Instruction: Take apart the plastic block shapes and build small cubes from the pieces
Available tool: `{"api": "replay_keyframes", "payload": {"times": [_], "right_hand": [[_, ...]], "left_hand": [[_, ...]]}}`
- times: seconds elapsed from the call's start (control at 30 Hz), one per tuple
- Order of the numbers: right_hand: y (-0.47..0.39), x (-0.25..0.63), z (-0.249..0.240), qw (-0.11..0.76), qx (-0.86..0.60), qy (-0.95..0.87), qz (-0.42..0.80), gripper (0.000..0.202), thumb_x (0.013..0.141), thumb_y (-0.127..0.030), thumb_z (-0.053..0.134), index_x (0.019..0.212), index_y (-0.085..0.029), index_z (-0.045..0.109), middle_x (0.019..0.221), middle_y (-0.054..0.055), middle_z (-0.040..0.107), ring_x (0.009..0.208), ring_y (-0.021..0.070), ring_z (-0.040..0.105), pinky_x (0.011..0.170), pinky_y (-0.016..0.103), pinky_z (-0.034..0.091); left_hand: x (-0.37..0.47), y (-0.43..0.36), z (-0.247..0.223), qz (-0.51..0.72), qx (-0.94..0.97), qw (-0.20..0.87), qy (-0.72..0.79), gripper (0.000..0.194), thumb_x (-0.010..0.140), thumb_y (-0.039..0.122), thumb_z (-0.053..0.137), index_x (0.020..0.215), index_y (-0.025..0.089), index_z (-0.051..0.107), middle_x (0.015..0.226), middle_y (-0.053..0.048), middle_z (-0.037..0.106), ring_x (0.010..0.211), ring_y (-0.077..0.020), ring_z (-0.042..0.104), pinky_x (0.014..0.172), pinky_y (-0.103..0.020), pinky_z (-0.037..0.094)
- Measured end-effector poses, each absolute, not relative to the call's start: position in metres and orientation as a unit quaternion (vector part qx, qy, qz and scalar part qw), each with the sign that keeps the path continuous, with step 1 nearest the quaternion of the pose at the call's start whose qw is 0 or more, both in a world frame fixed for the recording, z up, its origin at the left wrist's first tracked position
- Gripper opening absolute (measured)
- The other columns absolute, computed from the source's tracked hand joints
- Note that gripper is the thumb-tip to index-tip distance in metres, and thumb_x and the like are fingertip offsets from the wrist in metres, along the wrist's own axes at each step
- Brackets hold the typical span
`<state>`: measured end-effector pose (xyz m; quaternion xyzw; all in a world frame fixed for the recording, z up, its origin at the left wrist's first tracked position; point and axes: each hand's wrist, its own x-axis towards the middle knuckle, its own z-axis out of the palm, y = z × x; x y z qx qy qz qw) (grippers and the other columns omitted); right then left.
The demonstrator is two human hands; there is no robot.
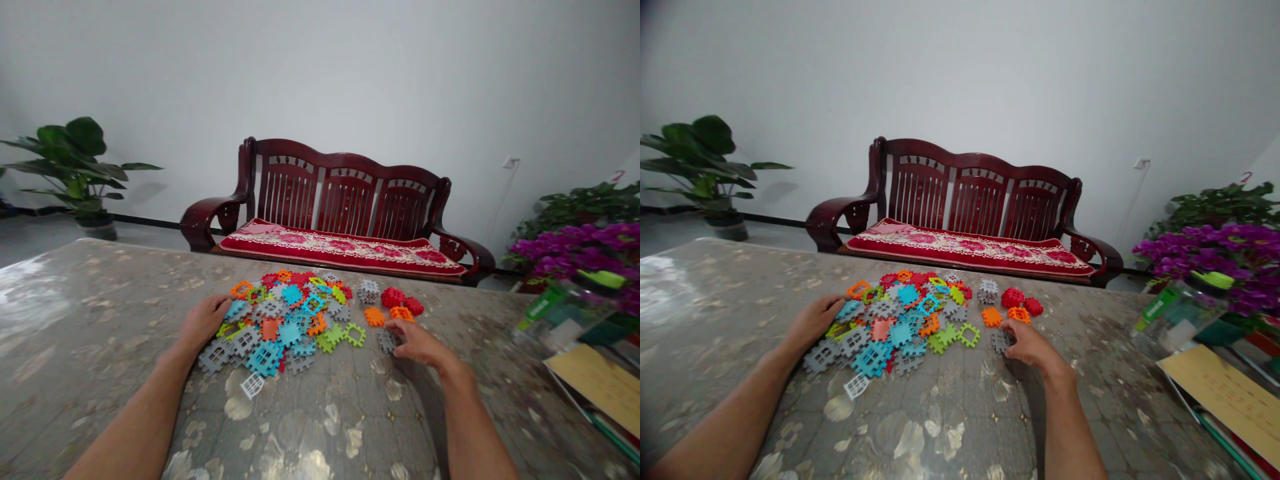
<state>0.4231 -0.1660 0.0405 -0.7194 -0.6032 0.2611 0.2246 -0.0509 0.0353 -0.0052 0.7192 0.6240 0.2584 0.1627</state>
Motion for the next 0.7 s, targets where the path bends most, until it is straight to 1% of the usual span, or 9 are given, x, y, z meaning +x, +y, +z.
{"api": "replay_keyframes", "payload": {"times": [0.1,0.2,0.4,0.53,0.6,0.7], "right_hand": [[-0.163,0.420,0.037,0.188,-0.727,-0.630,0.195,0.059,0.050,-0.008,0.063,0.107,-0.020,0.069,0.108,0.005,0.071,0.102,0.0246,0.064,0.094,0.037,0.048],[-0.160,0.415,0.034,0.154,-0.736,-0.645,0.134,0.059,0.050,-0.006,0.058,0.106,-0.020,0.071,0.107,0.006,0.070,0.103,0.0253,0.063,0.094,0.036,0.047],[-0.159,0.416,0.029,0.121,-0.739,-0.655,0.098,0.060,0.054,-0.003,0.055,0.110,-0.019,0.070,0.112,0.009,0.070,0.108,0.0262,0.062,0.097,0.036,0.045],[-0.160,0.416,0.031,0.144,-0.743,-0.648,0.085,0.064,0.054,-0.004,0.060,0.116,-0.019,0.068,0.120,0.011,0.068,0.114,0.0288,0.061,0.099,0.039,0.045],[-0.159,0.408,0.035,0.171,-0.734,-0.653,0.072,0.060,0.058,-0.008,0.062,0.117,-0.020,0.067,0.123,0.011,0.067,0.116,0.0296,0.060,0.100,0.042,0.044],[-0.155,0.377,0.041,0.199,-0.702,-0.682,0.054,0.050,0.067,-0.011,0.060,0.115,-0.023,0.068,0.121,0.008,0.068,0.114,0.0273,0.061,0.099,0.042,0.045]], "left_hand": [[-0.051,0.035,-0.005,0.259,0.719,0.164,0.624,0.041,0.085,0.040,0.044,0.109,0.027,0.074,0.111,0.000,0.076,0.103,-0.0236,0.067,0.088,-0.028,0.050],[-0.051,0.036,-0.005,0.255,0.720,0.167,0.623,0.041,0.085,0.040,0.044,0.110,0.027,0.074,0.112,-0.001,0.076,0.103,-0.0237,0.067,0.088,-0.028,0.050],[-0.052,0.036,-0.006,0.257,0.724,0.163,0.619,0.042,0.085,0.040,0.043,0.110,0.026,0.074,0.116,-0.001,0.074,0.106,-0.0239,0.066,0.091,-0.029,0.050],[-0.051,0.035,-0.005,0.258,0.722,0.159,0.622,0.041,0.085,0.039,0.044,0.110,0.026,0.075,0.113,-0.001,0.075,0.105,-0.0241,0.066,0.091,-0.029,0.050],[-0.050,0.034,-0.004,0.255,0.722,0.159,0.623,0.041,0.085,0.039,0.044,0.110,0.027,0.074,0.113,0.000,0.075,0.105,-0.0241,0.066,0.090,-0.029,0.050],[-0.049,0.032,-0.001,0.247,0.721,0.155,0.629,0.042,0.087,0.040,0.042,0.111,0.027,0.074,0.114,-0.001,0.075,0.105,-0.0245,0.066,0.090,-0.030,0.050]]}}
